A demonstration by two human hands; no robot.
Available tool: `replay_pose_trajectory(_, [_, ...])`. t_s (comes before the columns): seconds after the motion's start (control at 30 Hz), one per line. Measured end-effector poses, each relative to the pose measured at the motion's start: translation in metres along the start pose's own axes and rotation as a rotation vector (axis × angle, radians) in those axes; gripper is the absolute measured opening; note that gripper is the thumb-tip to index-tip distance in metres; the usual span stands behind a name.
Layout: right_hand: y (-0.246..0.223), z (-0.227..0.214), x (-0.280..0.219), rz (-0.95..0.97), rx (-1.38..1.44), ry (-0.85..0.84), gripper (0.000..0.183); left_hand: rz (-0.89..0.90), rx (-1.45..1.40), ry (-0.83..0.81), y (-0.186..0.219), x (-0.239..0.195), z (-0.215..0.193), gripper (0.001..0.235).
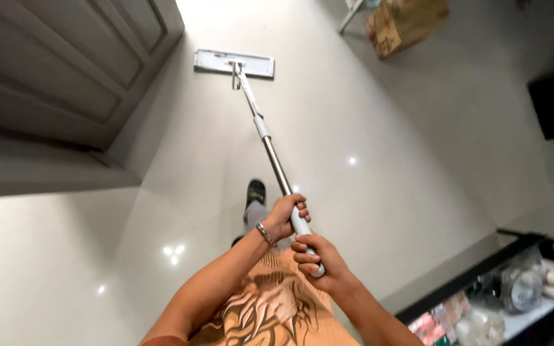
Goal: Mopping the floor area near shelves and moving through a doorway.
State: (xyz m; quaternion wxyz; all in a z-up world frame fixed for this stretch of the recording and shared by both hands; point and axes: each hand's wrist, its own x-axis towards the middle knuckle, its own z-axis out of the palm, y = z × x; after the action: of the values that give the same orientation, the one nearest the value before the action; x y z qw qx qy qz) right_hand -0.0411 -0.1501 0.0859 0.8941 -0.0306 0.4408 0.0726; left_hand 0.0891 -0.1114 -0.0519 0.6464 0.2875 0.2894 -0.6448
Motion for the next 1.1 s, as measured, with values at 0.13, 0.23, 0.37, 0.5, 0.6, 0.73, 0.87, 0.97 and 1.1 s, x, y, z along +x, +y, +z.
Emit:
replay_pose_trajectory(0.13, [-0.052,0.025,0.08,-0.031,-0.134,-0.006,0.016,0.055,0.037,-0.019,0.08,0.095,-0.017,0.019])
replay_pose_trajectory(0.23, [-0.084,0.054,0.13,-0.044,-0.208,-0.018,0.019,0.11,0.04,-0.034,0.138,0.131,-0.014,0.024])
replay_pose_trajectory(0.37, [-0.091,0.044,0.139,-0.099,-0.253,-0.012,0.019,0.201,0.077,0.084,0.141,0.101,0.013,0.016])
replay_pose_trajectory(0.5, [-0.058,0.028,0.088,-0.11,-0.311,0.053,0.025,0.325,0.287,0.164,0.083,0.092,-0.011,0.022])
replay_pose_trajectory(0.6, [-0.029,0.028,0.028,-0.017,-0.193,0.131,0.037,0.157,0.181,0.182,0.037,0.021,0.02,0.023])
replay_pose_trajectory(0.73, [-0.005,0.012,-0.025,-0.012,-0.139,0.146,0.038,0.241,0.306,0.264,-0.019,-0.004,0.025,0.032])
replay_pose_trajectory(0.87, [-0.009,0.027,-0.04,-0.018,-0.145,0.191,0.046,0.212,0.268,0.259,-0.025,-0.013,0.035,0.027])
replay_pose_trajectory(0.97, [-0.03,0.042,-0.02,0.009,-0.179,0.182,0.05,0.218,0.276,0.228,-0.001,0.002,0.036,0.026])
replay_pose_trajectory(1.1, [-0.087,0.03,0.042,0.059,-0.223,0.151,0.045,0.285,0.281,0.143,0.044,0.066,0.041,0.023])
